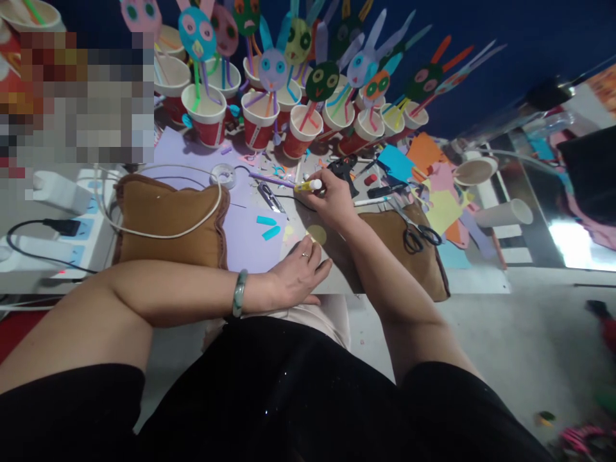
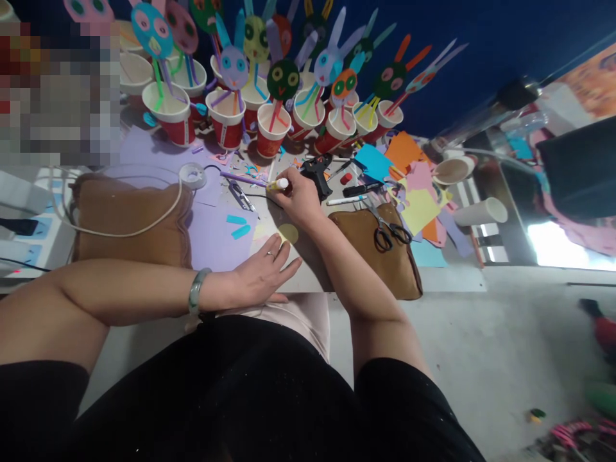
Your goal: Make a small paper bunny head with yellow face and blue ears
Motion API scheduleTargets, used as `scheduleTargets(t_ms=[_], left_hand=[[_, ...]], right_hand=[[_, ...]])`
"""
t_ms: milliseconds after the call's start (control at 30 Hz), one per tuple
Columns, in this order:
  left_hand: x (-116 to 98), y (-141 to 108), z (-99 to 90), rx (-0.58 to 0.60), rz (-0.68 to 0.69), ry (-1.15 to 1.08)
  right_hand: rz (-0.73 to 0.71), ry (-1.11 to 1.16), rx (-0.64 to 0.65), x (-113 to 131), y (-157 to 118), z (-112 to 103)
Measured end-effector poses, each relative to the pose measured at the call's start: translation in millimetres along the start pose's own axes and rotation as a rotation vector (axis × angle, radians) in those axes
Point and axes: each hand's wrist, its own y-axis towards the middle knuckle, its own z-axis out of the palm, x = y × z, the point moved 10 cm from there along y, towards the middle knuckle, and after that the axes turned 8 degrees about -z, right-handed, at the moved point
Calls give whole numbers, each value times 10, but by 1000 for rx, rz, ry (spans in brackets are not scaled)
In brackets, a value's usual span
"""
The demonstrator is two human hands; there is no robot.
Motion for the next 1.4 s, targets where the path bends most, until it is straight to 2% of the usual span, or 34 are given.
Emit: scheduleTargets(t_ms=[133, 333, 533, 1033, 1167, 1267, 1333, 1400], left_hand=[[-10, -1, -4, 17, 13, 4], [-13, -3, -1, 17, 14, 32], [-18, -11, -15, -16, 13, 56], [-13, 0, -24, 17, 19, 14], [-10, -8, -26, -4, 13, 28], [-32, -32, -32, -38, 30, 58], [-50, -44, -20, -45, 39, 80], [-55, -45, 2, -37, 32, 88]], right_hand=[[67, -37, 30, -41, -36, -31], [30, -175, 62, 67, 45, -244], [28, -231, 199, 62, 129, -162], [78, -191, 204, 23, 123, -73], [122, -168, 185, -36, 21, -190], [105, -233, 154, 43, -133, -357], [64, -208, 239, 156, -249, -298], [19, -111, 421, 284, -379, -73]])
